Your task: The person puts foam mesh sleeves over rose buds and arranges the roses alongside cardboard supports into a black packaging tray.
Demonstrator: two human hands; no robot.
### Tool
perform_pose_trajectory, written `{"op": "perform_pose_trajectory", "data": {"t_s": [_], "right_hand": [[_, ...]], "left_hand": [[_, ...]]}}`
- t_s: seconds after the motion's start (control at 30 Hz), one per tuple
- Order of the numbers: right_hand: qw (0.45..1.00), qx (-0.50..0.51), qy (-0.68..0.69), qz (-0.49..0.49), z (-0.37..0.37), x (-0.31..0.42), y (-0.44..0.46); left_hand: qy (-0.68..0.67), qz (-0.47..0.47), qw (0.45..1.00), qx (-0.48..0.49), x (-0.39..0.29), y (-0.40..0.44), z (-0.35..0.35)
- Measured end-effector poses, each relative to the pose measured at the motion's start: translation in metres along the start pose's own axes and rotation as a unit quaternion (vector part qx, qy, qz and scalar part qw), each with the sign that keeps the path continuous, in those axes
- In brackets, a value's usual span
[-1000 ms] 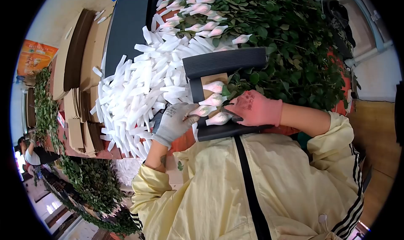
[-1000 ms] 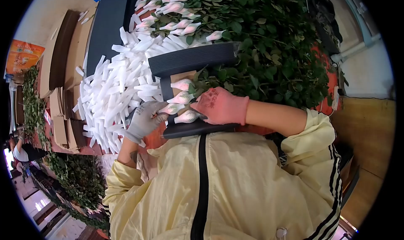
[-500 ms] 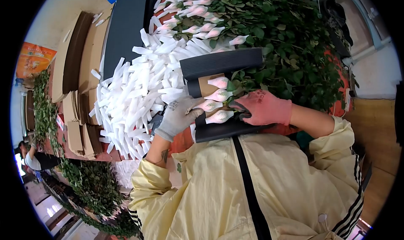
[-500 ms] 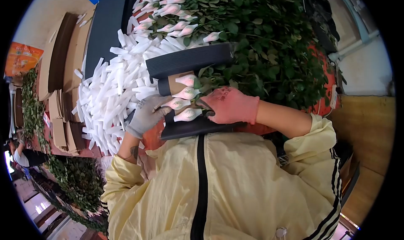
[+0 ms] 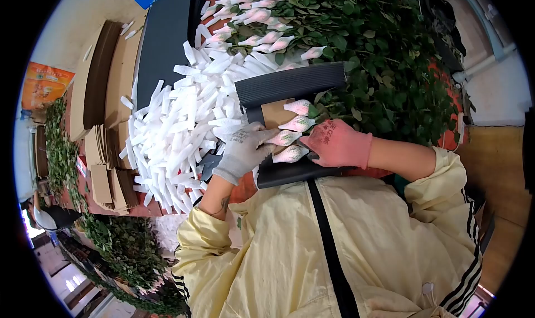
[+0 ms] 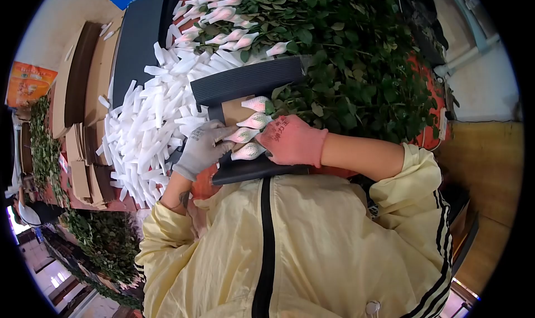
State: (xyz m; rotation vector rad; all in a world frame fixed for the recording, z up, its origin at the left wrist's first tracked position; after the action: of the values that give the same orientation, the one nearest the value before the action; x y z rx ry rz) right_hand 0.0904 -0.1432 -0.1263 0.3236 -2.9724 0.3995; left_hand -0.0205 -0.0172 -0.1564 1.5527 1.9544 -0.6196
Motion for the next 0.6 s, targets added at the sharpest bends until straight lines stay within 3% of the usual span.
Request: {"op": "perform_pose_trajectory", "data": {"t_s": [0.07, 0.1, 0.13, 0.17, 0.23, 0.27, 0.37, 0.4, 0.53, 0.6], "right_hand": [[1.000, 0.019, 0.017, -0.002, 0.001, 0.003, 0.006], [0.999, 0.037, 0.003, -0.011, 0.001, 0.006, 0.007], [0.998, 0.055, -0.011, -0.019, 0.003, 0.007, 0.008], [0.998, 0.055, -0.009, -0.018, 0.004, 0.007, 0.009], [0.996, 0.087, -0.031, -0.018, 0.010, 0.007, 0.009], [0.996, 0.087, -0.030, -0.019, 0.010, 0.007, 0.011], [0.994, 0.108, 0.026, 0.015, 0.014, 0.002, 0.013], [0.998, 0.063, 0.026, 0.005, 0.015, 0.001, 0.011], [0.999, -0.031, 0.018, -0.012, 0.018, -0.001, 0.008], [0.999, 0.014, 0.036, 0.004, 0.013, 0.000, 0.011]], "left_hand": [[0.030, 0.019, 0.999, -0.008, -0.001, -0.004, -0.001], [-0.149, -0.066, 0.987, -0.005, 0.012, -0.008, 0.000], [-0.322, -0.150, 0.935, -0.002, 0.024, -0.012, 0.004], [-0.322, -0.151, 0.935, 0.000, 0.028, -0.014, 0.002], [-0.488, -0.375, 0.788, 0.024, 0.046, -0.025, 0.011], [-0.387, -0.387, 0.835, 0.055, 0.043, -0.022, 0.007], [-0.295, -0.376, 0.876, 0.065, 0.045, -0.014, 0.010], [-0.282, -0.353, 0.888, 0.087, 0.047, -0.013, 0.014], [-0.281, -0.370, 0.878, 0.110, 0.049, -0.016, 0.025], [-0.272, -0.372, 0.882, 0.101, 0.046, -0.017, 0.025]]}}
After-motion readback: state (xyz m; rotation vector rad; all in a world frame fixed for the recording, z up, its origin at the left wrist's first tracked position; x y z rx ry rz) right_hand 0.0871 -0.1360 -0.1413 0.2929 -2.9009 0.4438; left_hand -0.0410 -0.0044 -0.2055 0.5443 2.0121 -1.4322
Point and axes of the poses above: each hand's wrist, its own y-axis towards the middle knuckle, its own z-axis out of the palm, x = y × z, the point moved 6 cm from there along y, towards the middle knuckle, and after that the axes turned 1 degree about -z, right-handed, at the moved point
